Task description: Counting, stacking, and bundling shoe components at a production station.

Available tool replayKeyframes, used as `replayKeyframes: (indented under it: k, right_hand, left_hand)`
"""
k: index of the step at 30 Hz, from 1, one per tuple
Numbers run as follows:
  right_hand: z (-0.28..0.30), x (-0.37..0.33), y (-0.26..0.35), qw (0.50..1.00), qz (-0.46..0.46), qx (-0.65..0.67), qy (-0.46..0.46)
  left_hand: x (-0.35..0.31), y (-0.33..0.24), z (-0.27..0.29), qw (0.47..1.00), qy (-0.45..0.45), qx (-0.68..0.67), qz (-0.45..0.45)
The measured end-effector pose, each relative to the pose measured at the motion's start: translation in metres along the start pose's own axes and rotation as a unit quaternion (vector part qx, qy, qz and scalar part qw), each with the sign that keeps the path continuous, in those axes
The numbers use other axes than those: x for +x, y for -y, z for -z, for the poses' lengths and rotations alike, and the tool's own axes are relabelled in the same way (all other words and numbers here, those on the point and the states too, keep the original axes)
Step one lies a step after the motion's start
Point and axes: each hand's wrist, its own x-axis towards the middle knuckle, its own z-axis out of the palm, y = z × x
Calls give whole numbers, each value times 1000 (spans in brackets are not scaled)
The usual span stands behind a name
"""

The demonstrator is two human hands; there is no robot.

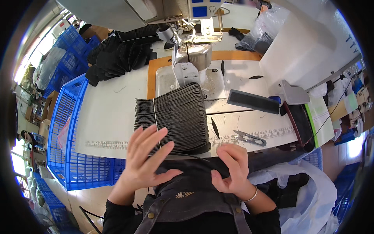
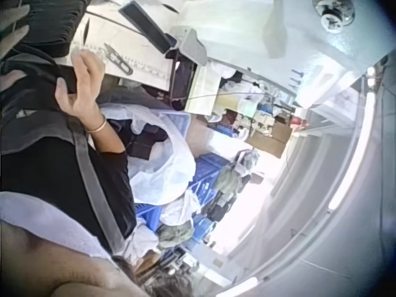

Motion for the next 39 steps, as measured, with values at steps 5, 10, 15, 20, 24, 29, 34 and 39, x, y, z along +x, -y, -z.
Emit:
replayKeyframes:
  k: [5,10,15,20,24,29,34,39]
  right_hand:
    - [-10,13,8,995,-55,-4,78]
    - [-14,-9,11,998,-61,-3,13]
    - [-12,0,14,998,19,5,63]
    - [-13,12,11,998,16,-12,67]
    - [-14,6,8,996,28,-22,85]
    - [-15,1,9,995,34,-40,87]
    - [-16,-2,9,994,40,-52,87]
    - [-16,-3,10,995,42,-53,80]
  left_hand:
    - [-25,2,-32,995,-38,94,6]
    - [-27,0,-36,993,-44,113,-8]
    - [-29,0,-36,995,-51,88,-24]
    - [-30,0,-37,997,-52,56,-31]
    - [-32,1,-41,995,-63,63,-40]
    - [-34,2,-44,994,-76,73,-42]
    - [-35,3,-45,992,-86,76,-48]
    - [-34,1,-43,995,-78,48,-51]
